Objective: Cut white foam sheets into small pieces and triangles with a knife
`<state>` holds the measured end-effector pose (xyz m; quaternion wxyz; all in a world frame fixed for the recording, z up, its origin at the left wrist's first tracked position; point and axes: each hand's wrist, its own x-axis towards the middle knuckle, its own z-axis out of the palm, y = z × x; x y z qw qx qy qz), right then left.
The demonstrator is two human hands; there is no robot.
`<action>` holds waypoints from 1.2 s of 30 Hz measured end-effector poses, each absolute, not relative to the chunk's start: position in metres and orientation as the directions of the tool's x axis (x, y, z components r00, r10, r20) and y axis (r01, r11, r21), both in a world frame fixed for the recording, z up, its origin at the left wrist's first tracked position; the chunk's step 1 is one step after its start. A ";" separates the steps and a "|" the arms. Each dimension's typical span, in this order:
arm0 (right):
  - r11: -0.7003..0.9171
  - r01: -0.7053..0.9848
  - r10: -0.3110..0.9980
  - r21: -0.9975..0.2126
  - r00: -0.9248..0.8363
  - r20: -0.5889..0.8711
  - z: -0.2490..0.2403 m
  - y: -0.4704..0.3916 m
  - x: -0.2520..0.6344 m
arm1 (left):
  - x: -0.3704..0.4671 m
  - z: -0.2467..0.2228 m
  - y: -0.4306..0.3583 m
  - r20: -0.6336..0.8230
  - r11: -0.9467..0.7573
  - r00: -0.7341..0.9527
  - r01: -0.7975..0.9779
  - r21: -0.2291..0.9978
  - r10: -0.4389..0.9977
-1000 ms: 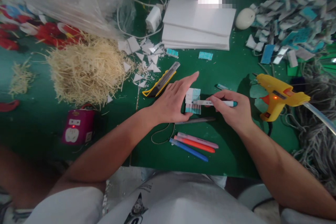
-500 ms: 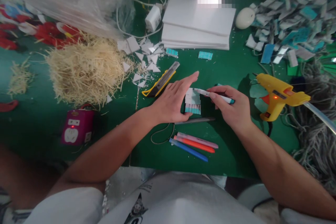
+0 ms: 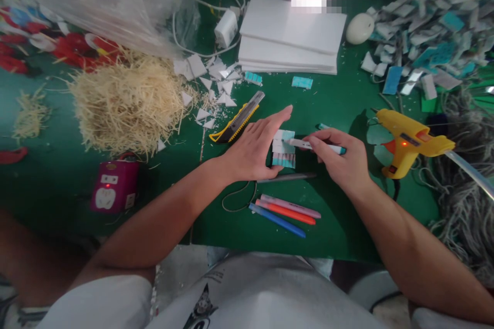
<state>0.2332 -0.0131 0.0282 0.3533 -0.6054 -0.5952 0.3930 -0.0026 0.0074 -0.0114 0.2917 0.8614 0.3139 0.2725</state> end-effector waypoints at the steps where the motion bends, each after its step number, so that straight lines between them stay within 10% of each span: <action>1: -0.035 0.451 0.998 -0.892 -0.032 -0.056 0.028 -0.013 0.234 | -0.003 -0.011 0.007 0.288 -0.633 0.653 0.382 0.673 0.700; 36: -0.041 0.439 0.997 -0.898 -0.042 -0.066 0.030 -0.012 0.234 | -0.002 -0.009 0.008 0.261 -0.621 0.660 0.395 0.677 0.704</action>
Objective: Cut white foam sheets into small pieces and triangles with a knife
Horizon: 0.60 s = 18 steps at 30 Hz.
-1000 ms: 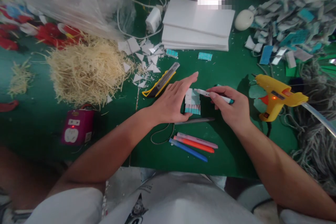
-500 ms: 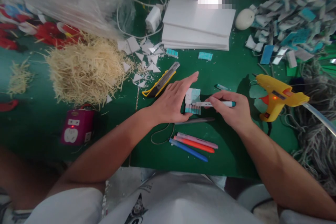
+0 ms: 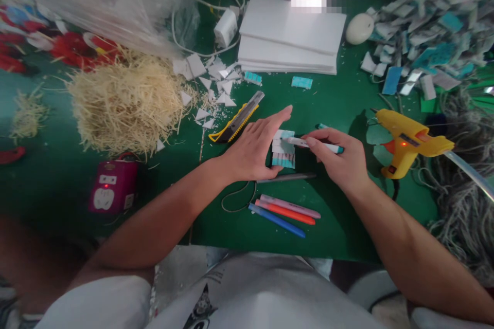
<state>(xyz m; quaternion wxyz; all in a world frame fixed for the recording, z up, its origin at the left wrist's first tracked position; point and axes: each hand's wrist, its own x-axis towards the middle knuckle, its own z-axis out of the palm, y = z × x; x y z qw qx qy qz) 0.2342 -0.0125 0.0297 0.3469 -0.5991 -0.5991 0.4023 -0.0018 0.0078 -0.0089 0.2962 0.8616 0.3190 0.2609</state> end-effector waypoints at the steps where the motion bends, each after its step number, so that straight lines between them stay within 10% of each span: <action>1: -0.041 0.431 0.998 -0.901 -0.025 -0.057 0.028 -0.013 0.234 | -0.002 -0.009 0.008 0.259 -0.619 0.659 0.397 0.678 0.706; 18: -0.041 0.476 0.995 -0.878 -0.060 -0.079 0.030 -0.012 0.235 | -0.002 -0.010 0.008 0.274 -0.630 0.659 0.389 0.672 0.700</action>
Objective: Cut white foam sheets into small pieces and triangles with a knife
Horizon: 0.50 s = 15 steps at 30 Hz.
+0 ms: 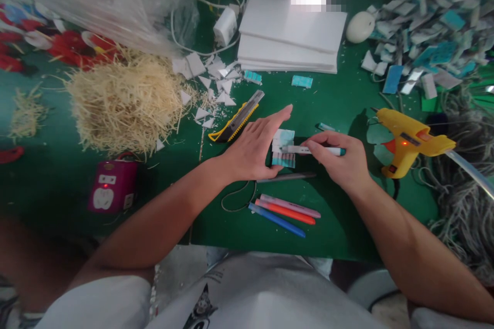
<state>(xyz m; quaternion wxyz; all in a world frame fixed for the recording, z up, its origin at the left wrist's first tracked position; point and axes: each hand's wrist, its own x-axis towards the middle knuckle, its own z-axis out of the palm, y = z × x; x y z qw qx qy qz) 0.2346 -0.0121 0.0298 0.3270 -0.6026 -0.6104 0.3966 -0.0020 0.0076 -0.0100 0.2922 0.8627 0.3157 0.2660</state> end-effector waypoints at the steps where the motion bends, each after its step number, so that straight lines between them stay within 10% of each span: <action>1: -0.040 0.485 0.993 -0.874 -0.077 -0.088 0.030 -0.012 0.235 | -0.002 -0.010 0.008 0.274 -0.629 0.660 0.389 0.673 0.700; 15: -0.043 0.462 0.997 -0.886 -0.031 -0.065 0.034 -0.012 0.234 | -0.003 -0.012 0.008 0.283 -0.630 0.654 0.386 0.674 0.702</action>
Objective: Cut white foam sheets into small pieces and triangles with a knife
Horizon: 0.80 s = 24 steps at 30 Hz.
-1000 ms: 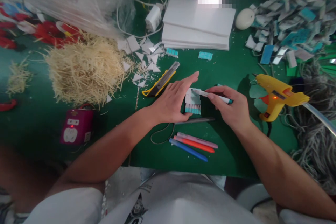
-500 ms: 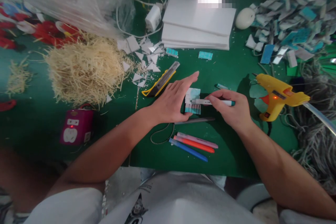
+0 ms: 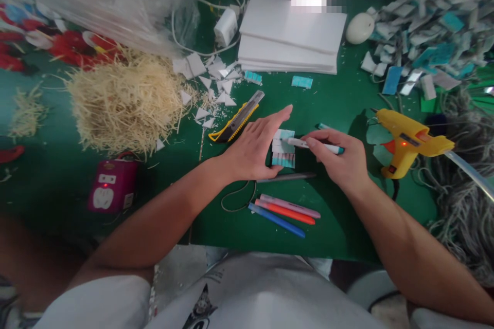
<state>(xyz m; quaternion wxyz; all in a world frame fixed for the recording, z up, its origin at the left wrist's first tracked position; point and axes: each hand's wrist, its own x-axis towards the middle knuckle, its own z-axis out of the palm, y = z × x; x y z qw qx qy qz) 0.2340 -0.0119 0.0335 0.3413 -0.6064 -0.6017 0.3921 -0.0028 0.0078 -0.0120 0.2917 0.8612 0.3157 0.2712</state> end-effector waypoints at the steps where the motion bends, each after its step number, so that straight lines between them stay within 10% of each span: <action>1: -0.044 0.463 0.998 -0.885 -0.019 -0.060 0.033 -0.012 0.234 | -0.003 -0.012 0.008 0.280 -0.627 0.652 0.387 0.675 0.704; 24: -0.047 0.397 0.999 -0.916 0.002 -0.050 0.030 -0.013 0.231 | -0.003 -0.013 0.009 0.300 -0.641 0.658 0.366 0.675 0.691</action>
